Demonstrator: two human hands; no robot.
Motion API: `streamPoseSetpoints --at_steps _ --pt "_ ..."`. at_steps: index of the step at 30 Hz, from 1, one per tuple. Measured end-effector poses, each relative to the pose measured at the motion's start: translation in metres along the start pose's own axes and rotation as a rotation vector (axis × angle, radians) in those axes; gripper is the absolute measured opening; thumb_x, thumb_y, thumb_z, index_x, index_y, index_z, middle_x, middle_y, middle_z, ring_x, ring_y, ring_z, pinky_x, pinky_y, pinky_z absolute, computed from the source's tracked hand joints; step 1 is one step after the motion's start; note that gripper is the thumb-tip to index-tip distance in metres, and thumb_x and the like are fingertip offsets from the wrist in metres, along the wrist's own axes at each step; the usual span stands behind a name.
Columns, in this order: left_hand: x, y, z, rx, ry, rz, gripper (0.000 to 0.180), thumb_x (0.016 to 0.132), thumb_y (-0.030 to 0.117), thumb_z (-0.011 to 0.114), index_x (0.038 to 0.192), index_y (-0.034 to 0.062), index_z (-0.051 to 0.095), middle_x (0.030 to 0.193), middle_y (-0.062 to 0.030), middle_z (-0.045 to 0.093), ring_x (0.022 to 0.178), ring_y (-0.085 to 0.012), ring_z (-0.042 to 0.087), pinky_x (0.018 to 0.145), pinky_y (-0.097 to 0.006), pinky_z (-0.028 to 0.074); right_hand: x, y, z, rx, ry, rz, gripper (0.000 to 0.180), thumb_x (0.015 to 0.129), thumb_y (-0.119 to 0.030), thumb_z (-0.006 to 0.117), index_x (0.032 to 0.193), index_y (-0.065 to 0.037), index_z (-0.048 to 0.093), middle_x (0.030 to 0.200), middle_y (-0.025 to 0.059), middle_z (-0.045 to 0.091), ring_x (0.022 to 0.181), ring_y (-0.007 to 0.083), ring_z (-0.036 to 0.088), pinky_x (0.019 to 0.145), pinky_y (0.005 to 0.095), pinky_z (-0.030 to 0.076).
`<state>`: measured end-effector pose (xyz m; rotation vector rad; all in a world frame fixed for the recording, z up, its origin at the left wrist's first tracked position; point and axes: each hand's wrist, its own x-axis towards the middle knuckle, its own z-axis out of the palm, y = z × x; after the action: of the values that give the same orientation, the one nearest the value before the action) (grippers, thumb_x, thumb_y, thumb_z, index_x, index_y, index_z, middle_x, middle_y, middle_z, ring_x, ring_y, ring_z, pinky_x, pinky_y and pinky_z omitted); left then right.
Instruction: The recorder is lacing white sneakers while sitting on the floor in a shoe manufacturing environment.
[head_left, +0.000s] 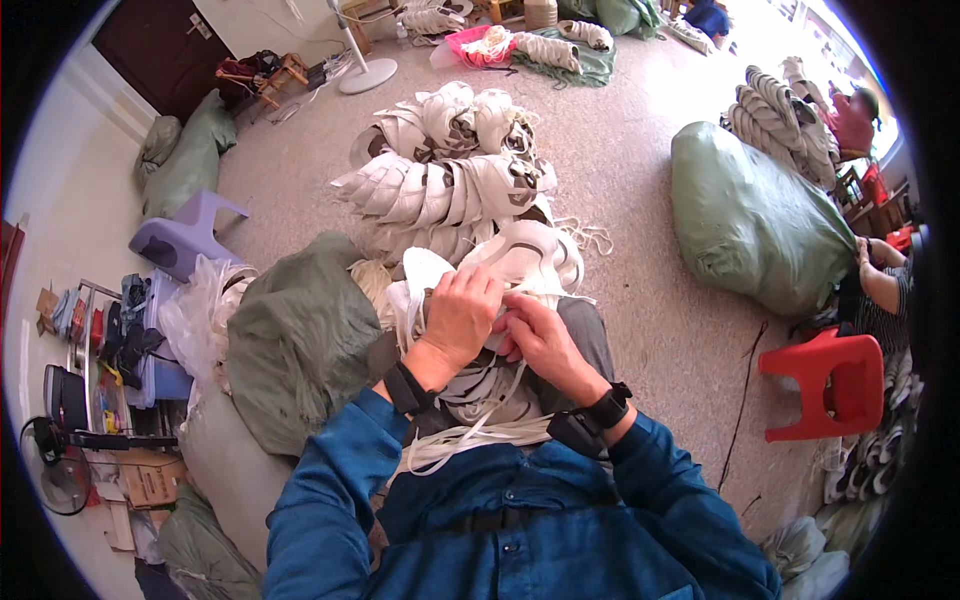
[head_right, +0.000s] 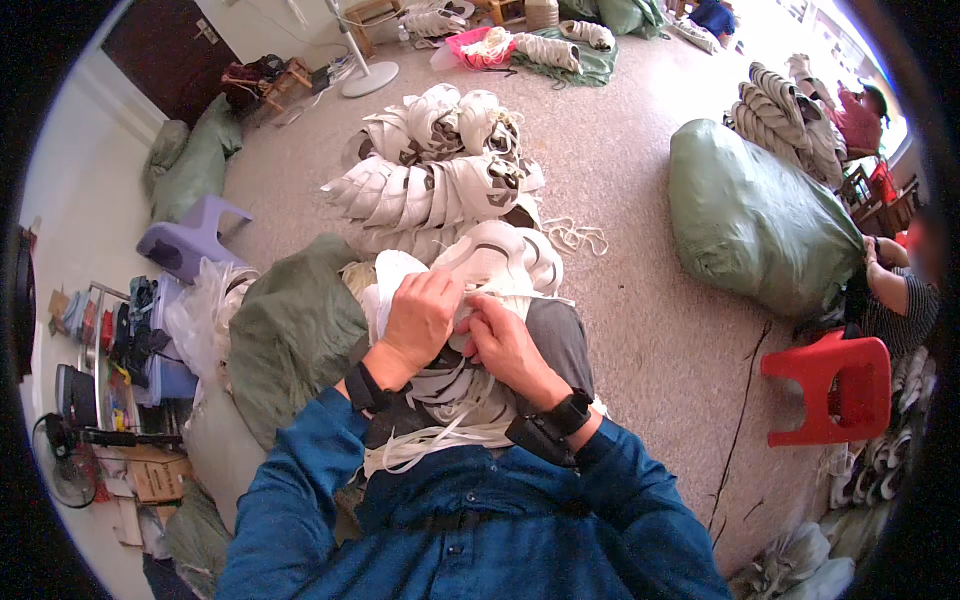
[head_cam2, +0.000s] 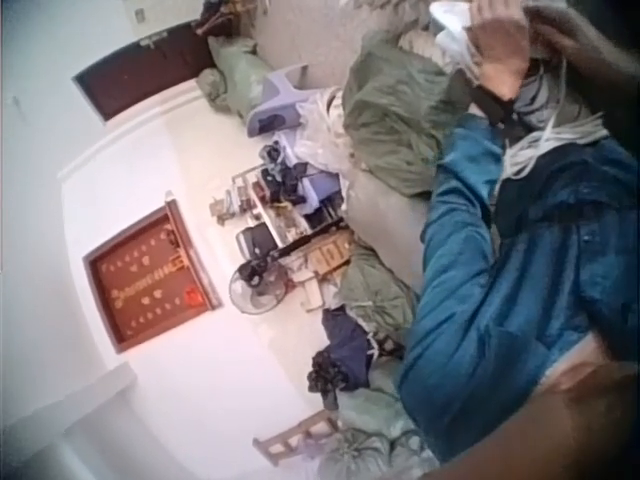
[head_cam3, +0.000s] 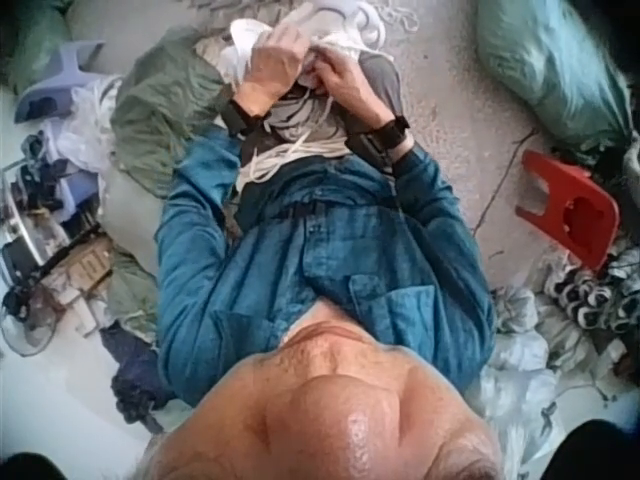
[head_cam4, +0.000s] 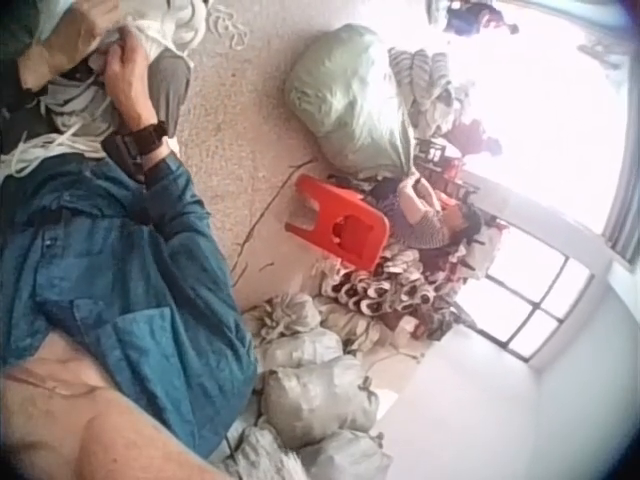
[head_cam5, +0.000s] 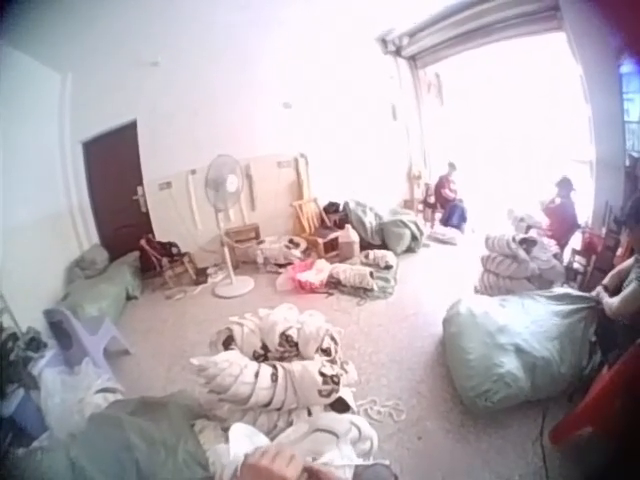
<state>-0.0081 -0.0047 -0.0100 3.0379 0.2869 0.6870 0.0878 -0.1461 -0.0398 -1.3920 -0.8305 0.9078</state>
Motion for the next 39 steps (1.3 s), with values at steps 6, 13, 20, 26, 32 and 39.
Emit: streamPoseSetpoints --at_steps 6,13,20,26,32,39 --pt "0.007 0.003 -0.006 0.039 -0.018 0.076 0.012 0.077 0.018 0.062 0.083 0.0074 0.064 0.082 -0.0088 0.061 0.081 -0.0263 0.063 0.077 -0.039 0.048 0.003 -0.001 -0.001 0.178 0.004 0.098 0.03 0.099 -0.007 0.046 0.127 0.001 0.055 0.09 0.0067 0.067 0.067 0.0104 0.061 0.059 0.0261 0.054" --pt "0.002 -0.007 0.0 -0.119 -0.091 -0.036 0.014 0.081 0.016 0.064 0.087 0.0035 0.065 0.085 -0.0116 0.062 0.084 -0.033 0.061 0.08 -0.043 0.05 -0.003 0.002 0.0 0.174 -0.027 0.097 0.034 0.1 -0.006 0.045 0.133 0.002 0.051 0.096 0.0084 0.065 0.071 0.0112 0.062 0.062 0.0265 0.055" --pt "-0.028 0.018 -0.004 -0.017 0.033 -0.074 0.052 0.084 0.011 0.061 0.132 -0.008 0.051 0.114 -0.0182 0.057 0.101 -0.0338 0.058 0.086 -0.042 0.053 0.008 -0.004 -0.004 0.16 -0.03 0.122 0.04 0.099 -0.006 0.042 0.138 0.003 0.047 0.098 0.0098 0.065 0.07 0.0118 0.063 0.06 0.0268 0.056" --pt "-0.035 0.009 0.012 0.061 -0.027 -0.132 0.052 0.082 0.005 0.057 0.132 -0.0063 0.052 0.116 -0.0194 0.058 0.104 -0.0358 0.059 0.092 -0.041 0.05 0.012 -0.01 0.002 0.029 -0.042 0.125 0.041 0.099 -0.007 0.042 0.138 0.003 0.048 0.095 0.009 0.063 0.067 0.0115 0.062 0.055 0.0257 0.055" --pt "-0.029 0.005 0.012 -0.069 -0.003 -0.228 0.041 0.082 0.002 0.056 0.122 -0.0032 0.058 0.111 -0.0185 0.059 0.102 -0.0362 0.06 0.088 -0.041 0.051 0.017 -0.003 0.005 0.256 -0.042 0.164 0.039 0.099 -0.006 0.042 0.137 0.002 0.05 0.091 0.0069 0.062 0.064 0.0114 0.06 0.051 0.0259 0.055" --pt "-0.025 0.01 0.002 -0.366 0.116 -0.265 0.029 0.086 -0.003 0.056 0.114 0.0012 0.062 0.099 -0.0179 0.064 0.094 -0.0362 0.063 0.084 -0.042 0.052 0.03 0.014 0.023 -0.134 0.122 -0.015 0.023 0.097 -0.011 0.049 0.103 0.002 0.067 0.08 0.0066 0.063 0.067 0.0113 0.063 0.05 0.0273 0.053"
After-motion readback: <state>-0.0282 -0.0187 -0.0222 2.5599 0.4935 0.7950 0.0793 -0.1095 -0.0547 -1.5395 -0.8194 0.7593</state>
